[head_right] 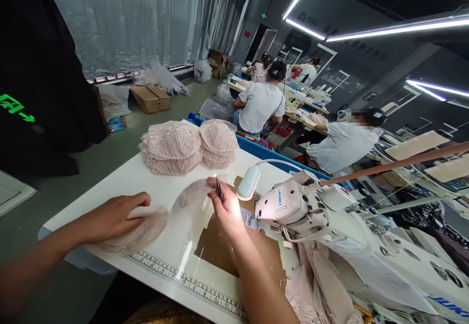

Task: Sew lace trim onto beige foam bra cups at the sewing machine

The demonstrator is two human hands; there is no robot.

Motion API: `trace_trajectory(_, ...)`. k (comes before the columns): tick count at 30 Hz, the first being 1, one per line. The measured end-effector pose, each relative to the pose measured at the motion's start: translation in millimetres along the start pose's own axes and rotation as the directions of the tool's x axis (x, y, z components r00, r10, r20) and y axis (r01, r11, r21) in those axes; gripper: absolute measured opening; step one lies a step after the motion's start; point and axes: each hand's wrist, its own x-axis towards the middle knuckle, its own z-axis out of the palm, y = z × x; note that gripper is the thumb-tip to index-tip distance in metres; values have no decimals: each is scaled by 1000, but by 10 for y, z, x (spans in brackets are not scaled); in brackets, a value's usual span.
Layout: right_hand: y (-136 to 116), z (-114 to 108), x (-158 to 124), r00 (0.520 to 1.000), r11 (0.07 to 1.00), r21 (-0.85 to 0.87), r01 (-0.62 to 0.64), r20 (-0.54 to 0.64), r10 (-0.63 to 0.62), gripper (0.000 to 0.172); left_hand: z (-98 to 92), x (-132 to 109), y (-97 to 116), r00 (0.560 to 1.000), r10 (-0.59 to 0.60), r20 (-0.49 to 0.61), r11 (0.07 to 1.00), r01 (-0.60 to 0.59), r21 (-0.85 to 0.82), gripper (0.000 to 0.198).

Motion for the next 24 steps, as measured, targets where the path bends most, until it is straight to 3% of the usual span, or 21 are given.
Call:
trace_trajectory(2,-3,44,239,977,982,-71,172,-118,-180,28,-210,84,31,987,84,-140,996,-81,27,31)
trace_trajectory(4,-33,59,526,900,929,-161,334,-239,-365,30,-505,297,66,916,219,-337,973,-183,138,26)
trace_trajectory(6,-49,52,845,792,853,-272,445,-326,-517,32,-825,625,126,742,366,-561,925,-227,304,16)
trace_trajectory(7,-37,45,1005,744,816,-322,480,-343,-573,34,-964,815,161,658,425,-622,896,-209,392,16)
trace_trajectory(9,52,34,1291,711,775,-384,501,-328,-622,38,-1141,1199,213,531,494,-688,855,-156,494,18)
trace_trajectory(11,233,37,1490,770,807,-410,426,-304,-561,42,-1147,1520,203,624,490,-609,839,-147,524,13)
trace_trajectory(13,476,51,1567,882,869,-411,277,-251,-400,45,-1006,1724,116,832,403,-380,841,-173,513,18)
trace_trajectory(14,599,60,1560,926,890,-409,202,-216,-309,46,-910,1778,52,904,323,-279,866,-164,473,27)
trace_trajectory(15,711,66,1527,941,898,-407,168,-206,-269,46,-814,1804,-17,943,258,-212,894,-150,421,41)
trace_trajectory(17,866,66,1406,952,905,-403,133,-203,-230,47,-671,1800,-139,964,191,-185,938,-124,324,68)
trace_trajectory(19,900,47,1247,952,900,-414,138,-195,-235,48,-621,1769,-211,958,189,-214,958,-132,256,82)
trace_trajectory(21,819,11,1063,954,883,-436,174,-149,-262,49,-645,1748,-230,947,206,-247,963,-152,222,83)
trace_trajectory(24,578,-75,691,957,853,-452,263,8,-291,45,-717,1729,-195,926,217,-310,964,-153,219,79)
